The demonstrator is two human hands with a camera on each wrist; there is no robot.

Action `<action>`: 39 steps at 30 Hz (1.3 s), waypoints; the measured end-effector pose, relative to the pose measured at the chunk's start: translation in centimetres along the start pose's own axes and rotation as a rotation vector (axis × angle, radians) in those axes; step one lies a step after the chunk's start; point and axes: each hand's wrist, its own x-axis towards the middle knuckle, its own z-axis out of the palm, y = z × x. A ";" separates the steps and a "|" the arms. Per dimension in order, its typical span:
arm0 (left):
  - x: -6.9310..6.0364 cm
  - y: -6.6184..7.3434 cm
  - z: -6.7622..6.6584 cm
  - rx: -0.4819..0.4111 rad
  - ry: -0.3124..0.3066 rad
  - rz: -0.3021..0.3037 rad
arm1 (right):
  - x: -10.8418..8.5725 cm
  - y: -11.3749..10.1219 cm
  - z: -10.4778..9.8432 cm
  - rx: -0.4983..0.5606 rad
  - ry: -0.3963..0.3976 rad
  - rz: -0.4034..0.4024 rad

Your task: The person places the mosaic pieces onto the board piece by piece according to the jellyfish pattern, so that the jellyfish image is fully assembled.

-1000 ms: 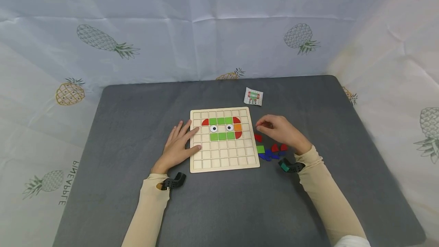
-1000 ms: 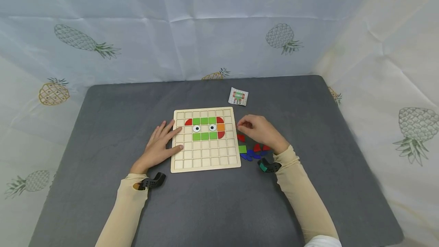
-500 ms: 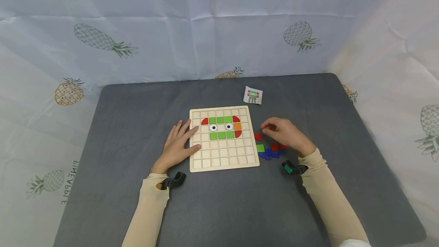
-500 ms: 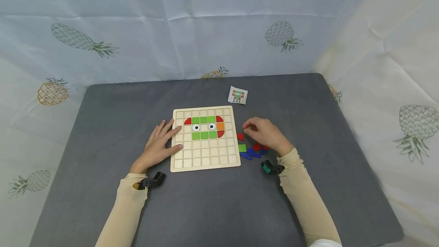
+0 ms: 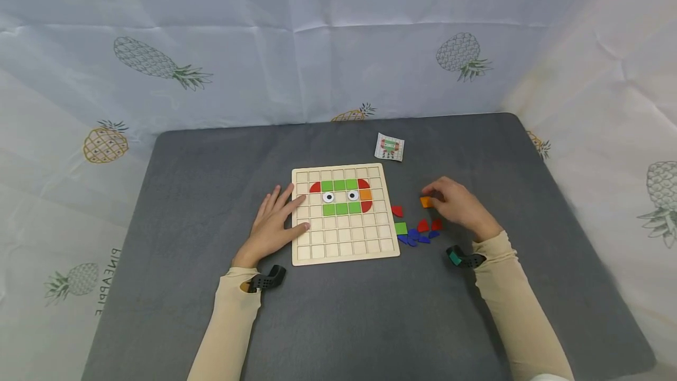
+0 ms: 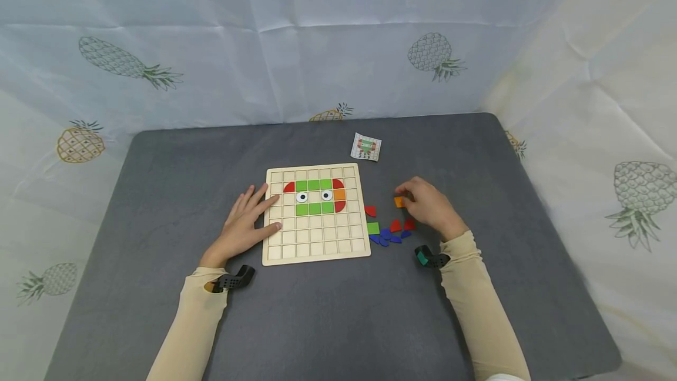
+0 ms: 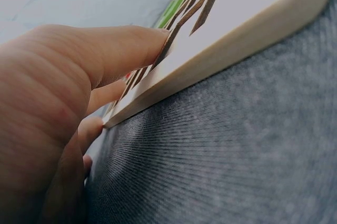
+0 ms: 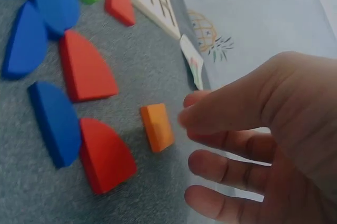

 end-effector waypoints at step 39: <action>-0.1 0.2 -0.2 0.003 -0.003 0.013 | 5.1 -8.2 1.1 0.003 0.016 -0.207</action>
